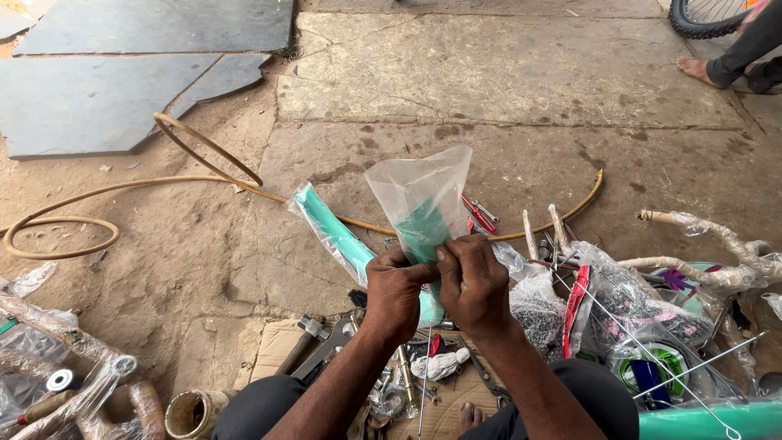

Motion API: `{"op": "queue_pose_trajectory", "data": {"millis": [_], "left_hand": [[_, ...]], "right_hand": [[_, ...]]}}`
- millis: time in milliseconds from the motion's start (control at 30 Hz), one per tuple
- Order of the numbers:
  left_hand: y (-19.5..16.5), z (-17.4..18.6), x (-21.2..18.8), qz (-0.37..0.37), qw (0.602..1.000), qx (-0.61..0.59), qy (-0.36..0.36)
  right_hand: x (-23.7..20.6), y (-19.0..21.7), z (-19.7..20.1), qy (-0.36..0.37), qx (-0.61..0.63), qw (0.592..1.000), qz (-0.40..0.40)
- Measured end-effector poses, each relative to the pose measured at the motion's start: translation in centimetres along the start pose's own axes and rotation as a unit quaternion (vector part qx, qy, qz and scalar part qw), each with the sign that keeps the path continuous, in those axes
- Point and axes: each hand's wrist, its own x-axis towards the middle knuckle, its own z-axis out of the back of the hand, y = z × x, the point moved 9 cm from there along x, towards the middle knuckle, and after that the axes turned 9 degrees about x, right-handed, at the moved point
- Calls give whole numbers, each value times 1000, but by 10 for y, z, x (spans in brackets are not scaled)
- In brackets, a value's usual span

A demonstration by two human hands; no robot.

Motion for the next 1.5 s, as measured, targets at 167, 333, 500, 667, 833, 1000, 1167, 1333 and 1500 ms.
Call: {"op": "queue_pose_trajectory", "data": {"millis": [167, 333, 500, 667, 833, 1000, 1167, 1333, 1500], "left_hand": [[-3, -1, -4, 13, 1000, 12, -8], [-8, -2, -4, 6, 1000, 6, -4], [-9, -1, -7, 10, 1000, 29, -2], [-7, -1, -7, 20, 999, 35, 2], [-8, -6, -7, 6, 999, 32, 9], [-9, -4, -7, 3, 999, 41, 1], [-12, 2, -8, 12, 999, 29, 0], [-15, 3, -7, 1, 999, 51, -4], [-13, 1, -6, -4, 999, 31, 3]], "right_hand": [[2, 0, -1, 20, -15, 1000, -9], [2, -6, -4, 50, -54, 997, -12], [8, -23, -4, 116, 12, 993, 4], [3, -40, 0, 82, 124, 987, -67], [-4, -32, 5, -9, 133, 989, -63], [-3, -2, 9, -42, 36, 998, 25], [-2, 7, 5, 21, 39, 999, 16], [-1, -1, 6, 1, 65, 997, -33], [0, -2, 5, 0, 55, 998, 1]]}}
